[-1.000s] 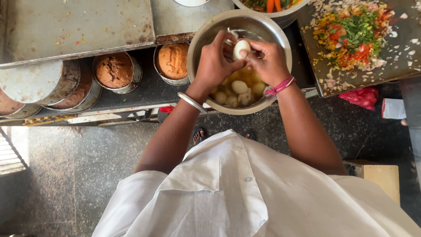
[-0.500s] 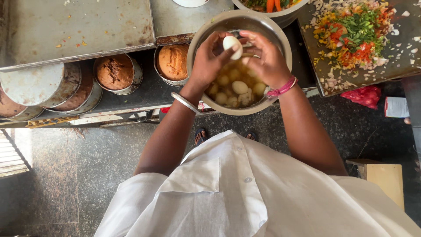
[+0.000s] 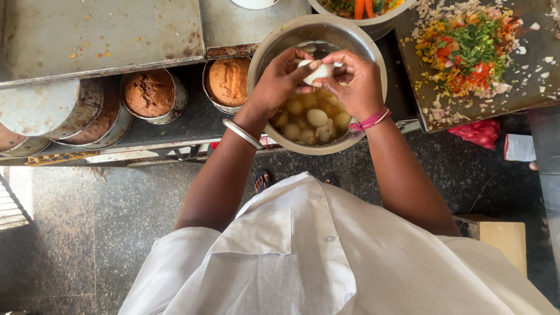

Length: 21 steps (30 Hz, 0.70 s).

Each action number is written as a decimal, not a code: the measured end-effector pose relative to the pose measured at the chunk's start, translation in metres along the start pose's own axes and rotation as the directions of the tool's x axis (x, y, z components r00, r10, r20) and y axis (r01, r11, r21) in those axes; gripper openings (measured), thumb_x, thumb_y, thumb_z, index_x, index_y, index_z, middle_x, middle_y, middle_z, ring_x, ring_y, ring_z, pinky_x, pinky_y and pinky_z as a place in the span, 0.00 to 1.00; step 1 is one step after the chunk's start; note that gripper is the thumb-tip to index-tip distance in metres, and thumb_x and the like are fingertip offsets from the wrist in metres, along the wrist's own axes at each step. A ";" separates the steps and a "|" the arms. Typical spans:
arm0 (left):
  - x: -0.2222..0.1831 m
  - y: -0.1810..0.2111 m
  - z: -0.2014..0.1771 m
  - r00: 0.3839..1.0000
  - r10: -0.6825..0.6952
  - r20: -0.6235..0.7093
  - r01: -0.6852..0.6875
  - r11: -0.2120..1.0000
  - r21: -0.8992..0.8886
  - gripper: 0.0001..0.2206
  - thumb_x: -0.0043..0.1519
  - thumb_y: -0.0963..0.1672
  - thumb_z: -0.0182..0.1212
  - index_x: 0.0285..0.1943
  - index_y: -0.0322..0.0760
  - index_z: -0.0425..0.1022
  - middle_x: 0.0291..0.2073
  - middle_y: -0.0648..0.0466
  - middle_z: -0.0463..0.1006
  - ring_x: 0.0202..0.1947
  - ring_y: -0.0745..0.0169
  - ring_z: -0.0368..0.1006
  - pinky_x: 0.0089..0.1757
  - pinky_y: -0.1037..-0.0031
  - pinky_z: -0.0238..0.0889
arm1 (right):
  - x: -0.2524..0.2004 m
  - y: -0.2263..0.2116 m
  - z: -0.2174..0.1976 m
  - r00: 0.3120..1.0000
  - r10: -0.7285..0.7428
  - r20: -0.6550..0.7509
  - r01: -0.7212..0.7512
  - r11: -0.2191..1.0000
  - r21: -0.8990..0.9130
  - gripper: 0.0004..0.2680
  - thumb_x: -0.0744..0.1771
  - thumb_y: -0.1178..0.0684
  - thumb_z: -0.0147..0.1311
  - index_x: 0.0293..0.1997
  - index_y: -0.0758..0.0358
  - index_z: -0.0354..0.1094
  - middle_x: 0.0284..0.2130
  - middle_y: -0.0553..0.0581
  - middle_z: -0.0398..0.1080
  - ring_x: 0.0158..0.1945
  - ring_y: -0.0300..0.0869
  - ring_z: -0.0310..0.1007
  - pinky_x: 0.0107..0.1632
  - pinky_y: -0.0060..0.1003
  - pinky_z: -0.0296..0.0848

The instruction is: The person peels boiled eggs by hand, removing the shells and placing the peeled eggs on a metal tray.

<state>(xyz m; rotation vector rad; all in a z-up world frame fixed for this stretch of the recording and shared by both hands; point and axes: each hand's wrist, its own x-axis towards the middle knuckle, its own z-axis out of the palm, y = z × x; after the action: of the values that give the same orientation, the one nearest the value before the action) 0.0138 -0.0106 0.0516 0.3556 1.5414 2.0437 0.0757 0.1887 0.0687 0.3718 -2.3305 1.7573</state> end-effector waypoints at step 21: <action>0.005 -0.020 0.005 0.965 0.257 -0.053 -0.003 0.214 0.977 0.16 0.60 0.45 0.63 0.55 0.34 0.73 0.35 0.38 0.82 0.40 0.34 0.79 0.42 0.51 0.72 | 0.002 0.049 0.018 0.727 0.518 0.451 0.270 0.389 -0.881 0.19 0.63 0.55 0.53 0.62 0.60 0.66 0.65 0.70 0.58 0.69 0.63 0.56 0.67 0.69 0.49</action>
<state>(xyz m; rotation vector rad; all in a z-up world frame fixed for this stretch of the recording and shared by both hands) 0.0180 0.0000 0.0335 0.7613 2.9142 0.8361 0.0579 0.1843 0.0194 0.6784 -3.4562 -0.0763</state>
